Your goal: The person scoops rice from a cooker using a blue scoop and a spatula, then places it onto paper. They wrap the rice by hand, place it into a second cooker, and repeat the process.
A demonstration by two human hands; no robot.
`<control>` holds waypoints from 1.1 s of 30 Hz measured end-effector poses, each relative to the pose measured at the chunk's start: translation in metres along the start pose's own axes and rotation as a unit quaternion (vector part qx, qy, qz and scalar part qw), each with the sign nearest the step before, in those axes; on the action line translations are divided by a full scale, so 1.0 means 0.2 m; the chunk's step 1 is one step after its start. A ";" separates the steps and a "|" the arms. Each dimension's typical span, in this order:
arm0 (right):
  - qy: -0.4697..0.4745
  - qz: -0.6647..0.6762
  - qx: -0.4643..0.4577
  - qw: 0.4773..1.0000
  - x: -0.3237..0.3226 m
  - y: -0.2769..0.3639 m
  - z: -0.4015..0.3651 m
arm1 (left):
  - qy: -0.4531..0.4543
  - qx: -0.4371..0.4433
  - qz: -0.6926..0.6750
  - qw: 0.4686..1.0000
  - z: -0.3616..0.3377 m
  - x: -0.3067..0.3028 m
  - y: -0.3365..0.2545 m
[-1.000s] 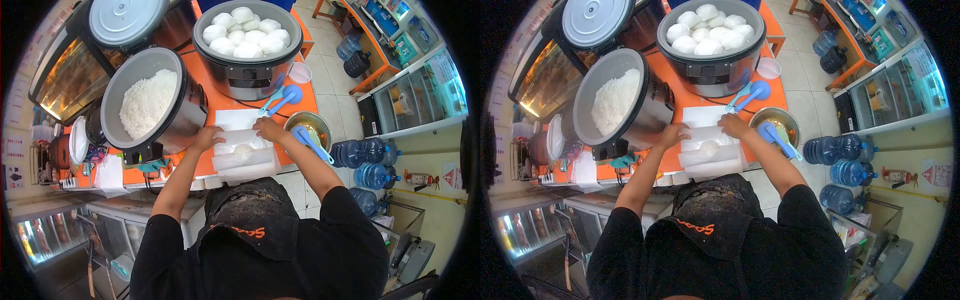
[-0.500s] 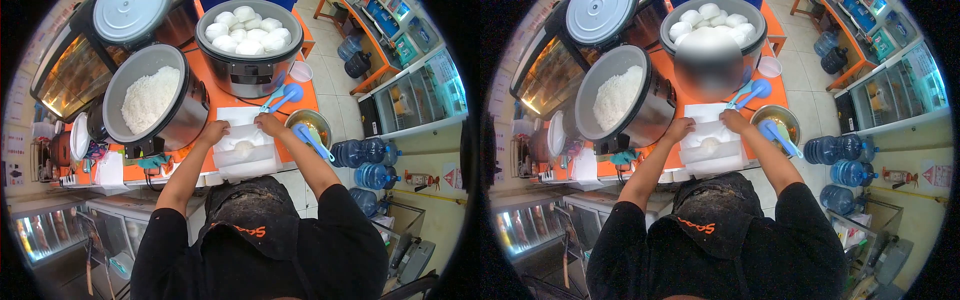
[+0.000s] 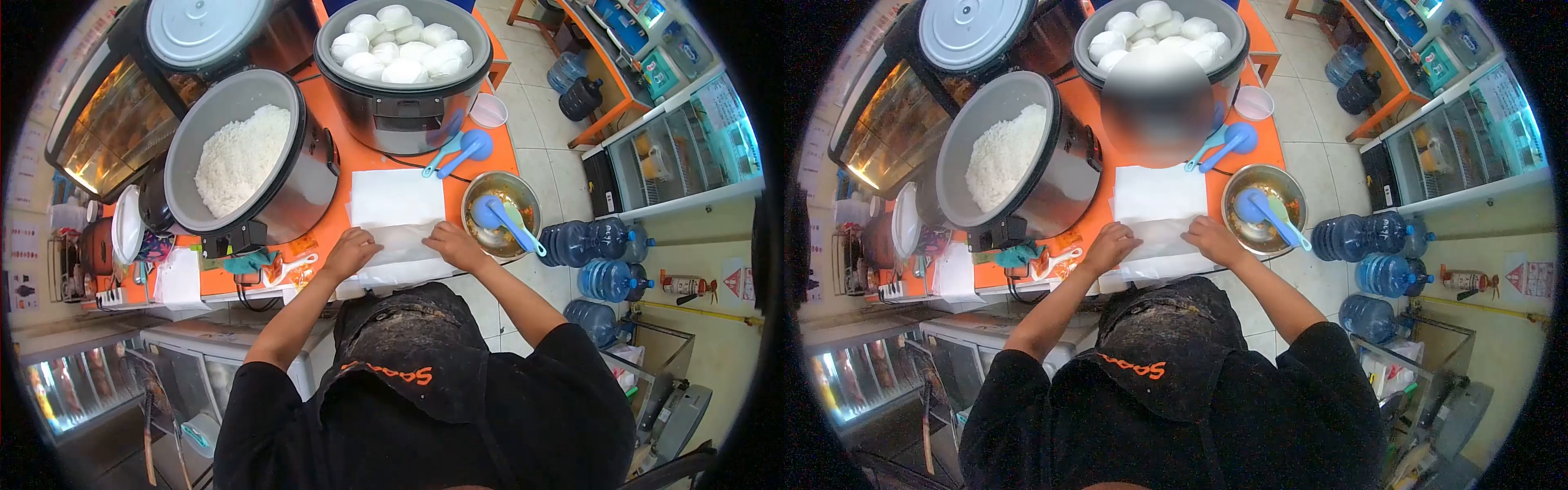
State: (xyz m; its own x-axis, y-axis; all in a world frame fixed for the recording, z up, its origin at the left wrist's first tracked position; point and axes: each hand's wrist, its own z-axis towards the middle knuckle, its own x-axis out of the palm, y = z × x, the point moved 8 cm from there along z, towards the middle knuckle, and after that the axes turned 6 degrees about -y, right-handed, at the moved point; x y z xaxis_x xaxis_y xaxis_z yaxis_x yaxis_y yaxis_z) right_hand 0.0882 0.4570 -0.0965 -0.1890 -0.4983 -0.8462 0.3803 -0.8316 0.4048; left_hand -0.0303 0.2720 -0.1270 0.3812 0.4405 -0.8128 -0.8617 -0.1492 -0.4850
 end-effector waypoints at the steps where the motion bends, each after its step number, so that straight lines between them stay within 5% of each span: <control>1: 0.005 -0.002 -0.001 1.000 0.04 0.00 -0.03 | 0.007 0.005 0.002 1.000 -0.03 0.02 0.00; 11: -0.027 -0.023 0.049 0.998 0.32 -0.04 -0.18 | 0.031 -0.071 -0.031 0.997 -0.17 0.20 0.03; 23: -0.100 0.045 0.230 0.967 0.03 -0.15 0.04 | 0.026 -0.156 -0.059 0.986 -0.15 0.21 0.01; 26: 0.008 0.183 0.267 0.946 0.31 -0.48 0.02 | 0.032 -0.159 -0.060 0.985 -0.13 0.21 0.01; 29: 0.172 0.092 0.229 0.954 0.26 -0.38 0.06 | 0.035 -0.156 -0.059 0.985 -0.13 0.21 0.01; 33: 0.128 0.014 0.186 0.974 0.16 -0.28 0.06 | 0.041 -0.166 -0.055 0.984 -0.13 0.21 0.01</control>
State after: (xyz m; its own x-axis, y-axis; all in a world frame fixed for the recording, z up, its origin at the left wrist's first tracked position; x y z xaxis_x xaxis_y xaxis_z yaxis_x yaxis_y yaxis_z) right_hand 0.0496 0.4853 -0.1419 0.0665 -0.4837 -0.8727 0.0192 -0.8738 0.4858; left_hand -0.0079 0.2669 -0.1711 0.5038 0.3990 -0.7661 -0.6625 -0.3907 -0.6391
